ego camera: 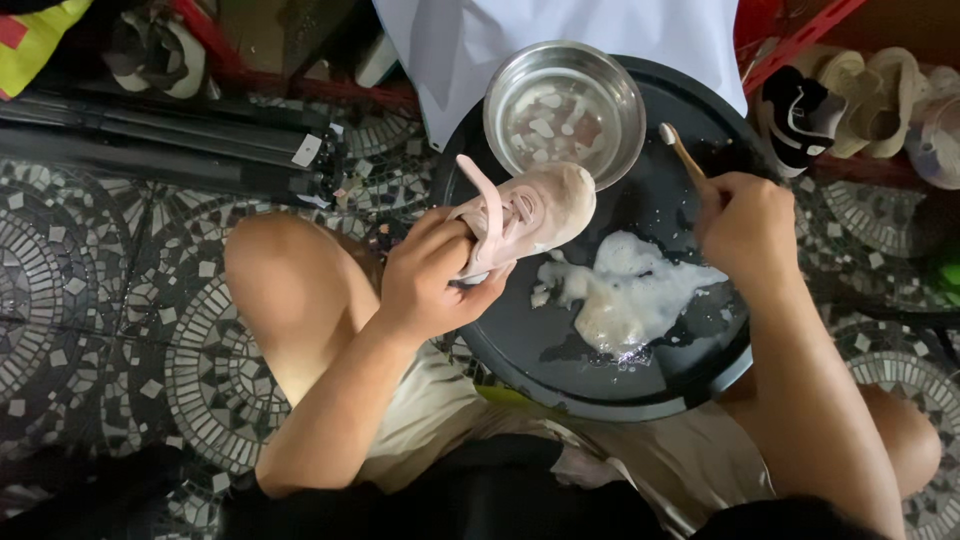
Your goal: The person sits cross-legged on the floor and scrubs a white sneaker using a toothbrush and soapy water. They repeatedly dip the brush into a metal bowl of water and scrub various parts of the shoe, including the sole and upper, over a black tray.
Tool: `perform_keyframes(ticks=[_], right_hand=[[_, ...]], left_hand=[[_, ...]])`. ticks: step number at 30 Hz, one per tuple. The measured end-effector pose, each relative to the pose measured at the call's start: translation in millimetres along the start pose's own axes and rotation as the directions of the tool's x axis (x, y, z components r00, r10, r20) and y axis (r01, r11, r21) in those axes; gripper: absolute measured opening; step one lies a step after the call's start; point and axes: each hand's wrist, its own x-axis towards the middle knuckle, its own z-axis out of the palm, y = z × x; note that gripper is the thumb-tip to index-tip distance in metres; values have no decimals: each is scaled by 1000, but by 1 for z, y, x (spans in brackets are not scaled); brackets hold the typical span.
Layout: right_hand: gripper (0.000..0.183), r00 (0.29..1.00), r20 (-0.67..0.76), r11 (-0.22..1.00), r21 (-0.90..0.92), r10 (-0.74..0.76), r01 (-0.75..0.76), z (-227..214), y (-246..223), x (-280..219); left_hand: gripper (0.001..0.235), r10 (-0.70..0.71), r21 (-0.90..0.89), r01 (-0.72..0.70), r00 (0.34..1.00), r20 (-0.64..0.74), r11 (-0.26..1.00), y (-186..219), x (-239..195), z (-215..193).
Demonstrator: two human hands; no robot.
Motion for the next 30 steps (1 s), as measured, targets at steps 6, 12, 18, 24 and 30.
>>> perform_keyframes(ticks=[6,12,18,24,30], right_hand=[[27,996,25,995,42,84,-85,-12,-13,4],[21,991,-128,983,174,-32,54,-50,-42,-8],[27,937,-212,923,212,-278,321,-53,-59,-5],[19,896,-199,908,56,-398,415,-42,-90,10],[21,929,-37,929,-47,-368,366,-31,-108,23]], left_hand=[[18,-72,-102,71,997,-11,992,-4,-4,6],[42,-72,-39,73,997,29,997,-9,-10,8],[46,95,75,-110,979,183,991,-17,-4,-4],[34,56,9,-59,984,168,998,-11,-1,-2],[22,31,-89,-4,953,302,996,-15,-8,-1]])
